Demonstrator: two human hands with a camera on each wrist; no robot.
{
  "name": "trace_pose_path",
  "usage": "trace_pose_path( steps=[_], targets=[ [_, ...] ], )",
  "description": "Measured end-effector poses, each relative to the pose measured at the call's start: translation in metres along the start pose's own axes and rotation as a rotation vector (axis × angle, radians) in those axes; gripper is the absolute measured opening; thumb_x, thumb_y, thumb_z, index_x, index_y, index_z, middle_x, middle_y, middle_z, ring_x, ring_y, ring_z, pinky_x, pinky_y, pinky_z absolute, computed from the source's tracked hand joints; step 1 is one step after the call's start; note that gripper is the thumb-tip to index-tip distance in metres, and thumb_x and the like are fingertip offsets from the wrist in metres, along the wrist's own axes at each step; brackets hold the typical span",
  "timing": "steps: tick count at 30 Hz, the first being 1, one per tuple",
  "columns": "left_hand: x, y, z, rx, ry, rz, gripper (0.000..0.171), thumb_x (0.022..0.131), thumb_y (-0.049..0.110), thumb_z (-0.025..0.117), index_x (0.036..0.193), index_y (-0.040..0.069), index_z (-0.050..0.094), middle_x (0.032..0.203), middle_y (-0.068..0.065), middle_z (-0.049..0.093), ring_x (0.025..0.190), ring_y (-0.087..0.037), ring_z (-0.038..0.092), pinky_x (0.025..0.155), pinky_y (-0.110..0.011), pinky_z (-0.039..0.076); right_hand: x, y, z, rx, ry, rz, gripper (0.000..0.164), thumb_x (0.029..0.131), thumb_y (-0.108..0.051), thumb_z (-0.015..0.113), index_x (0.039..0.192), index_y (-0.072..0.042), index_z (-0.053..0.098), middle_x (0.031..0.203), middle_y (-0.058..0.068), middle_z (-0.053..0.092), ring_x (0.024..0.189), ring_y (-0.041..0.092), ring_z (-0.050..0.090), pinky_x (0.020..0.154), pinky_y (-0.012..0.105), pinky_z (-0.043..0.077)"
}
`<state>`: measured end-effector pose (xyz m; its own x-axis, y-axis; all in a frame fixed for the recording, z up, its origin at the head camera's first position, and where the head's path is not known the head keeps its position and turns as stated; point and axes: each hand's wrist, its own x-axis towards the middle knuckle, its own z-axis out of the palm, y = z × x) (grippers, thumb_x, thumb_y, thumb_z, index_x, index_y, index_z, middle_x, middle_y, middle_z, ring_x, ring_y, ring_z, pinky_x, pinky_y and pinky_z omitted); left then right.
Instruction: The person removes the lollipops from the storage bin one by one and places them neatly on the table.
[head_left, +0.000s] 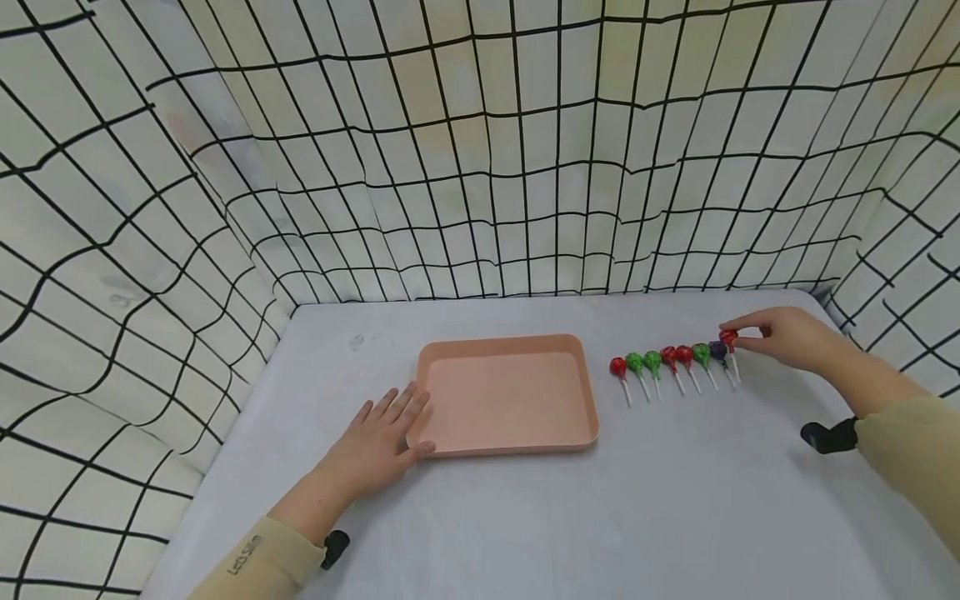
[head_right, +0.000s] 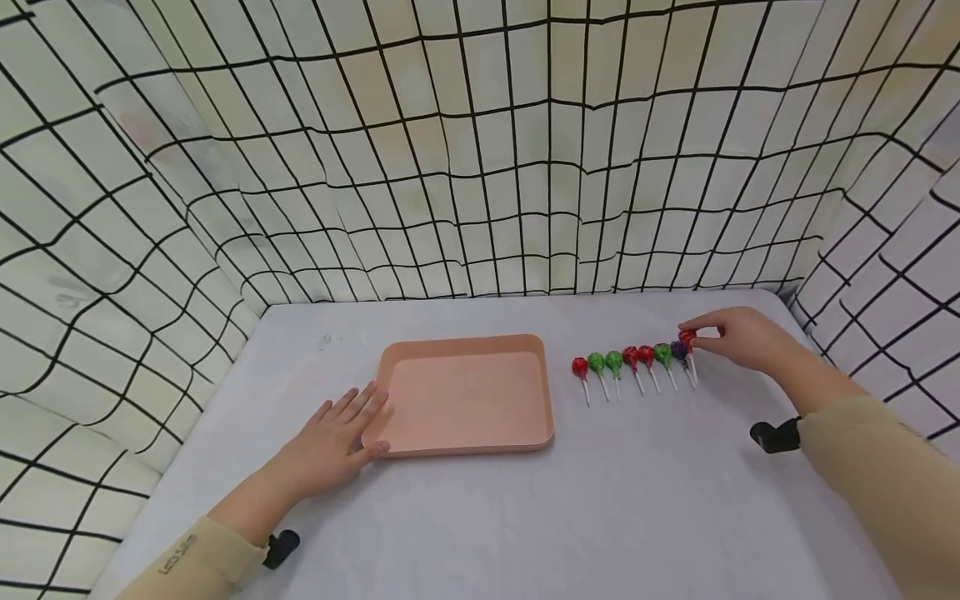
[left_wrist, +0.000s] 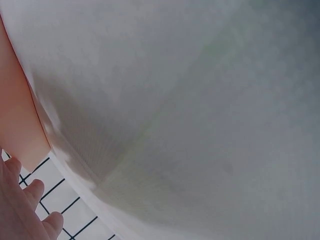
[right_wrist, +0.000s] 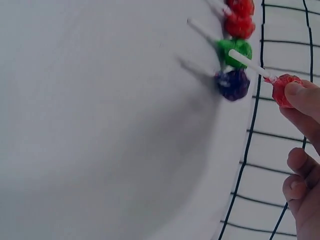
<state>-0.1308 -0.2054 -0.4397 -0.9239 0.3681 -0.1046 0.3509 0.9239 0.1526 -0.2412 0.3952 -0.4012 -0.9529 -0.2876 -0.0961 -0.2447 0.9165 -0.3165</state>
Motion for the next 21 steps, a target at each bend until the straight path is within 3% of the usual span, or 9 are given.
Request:
trace_pose_path(
  steps=[12, 17, 21],
  targets=[
    [0.001, -0.002, 0.000, 0.002, 0.001, 0.002, 0.084, 0.095, 0.067, 0.045, 0.159, 0.019, 0.023, 0.165, -0.005, 0.017, 0.149, -0.036, 0.018, 0.117, -0.061, 0.015, -0.002, 0.031, -0.001, 0.042, -0.038, 0.060, 0.039, 0.091, -0.026, 0.073, 0.125, -0.009, 0.069, 0.097, 0.007, 0.064, 0.084, 0.027, 0.045, 0.057, 0.032, 0.039],
    [0.001, -0.002, -0.001, 0.003, 0.007, 0.007, 0.084, 0.095, 0.068, 0.043, 0.159, 0.018, 0.024, 0.165, -0.005, 0.018, 0.149, -0.036, 0.018, 0.117, -0.061, 0.014, 0.002, 0.040, 0.008, 0.040, -0.069, 0.081, 0.037, 0.091, -0.026, 0.072, 0.124, -0.009, 0.070, 0.112, 0.020, 0.066, 0.087, 0.029, 0.048, 0.062, 0.034, 0.042],
    [0.001, -0.002, 0.000, 0.001, -0.003, 0.006, 0.083, 0.095, 0.067, 0.045, 0.160, 0.019, 0.022, 0.165, -0.004, 0.016, 0.150, -0.036, 0.017, 0.118, -0.061, 0.014, 0.006, 0.045, 0.016, 0.041, -0.081, 0.086, 0.034, 0.093, -0.023, 0.070, 0.124, -0.009, 0.071, 0.124, 0.027, 0.062, 0.098, 0.036, 0.054, 0.076, 0.046, 0.050]
  ],
)
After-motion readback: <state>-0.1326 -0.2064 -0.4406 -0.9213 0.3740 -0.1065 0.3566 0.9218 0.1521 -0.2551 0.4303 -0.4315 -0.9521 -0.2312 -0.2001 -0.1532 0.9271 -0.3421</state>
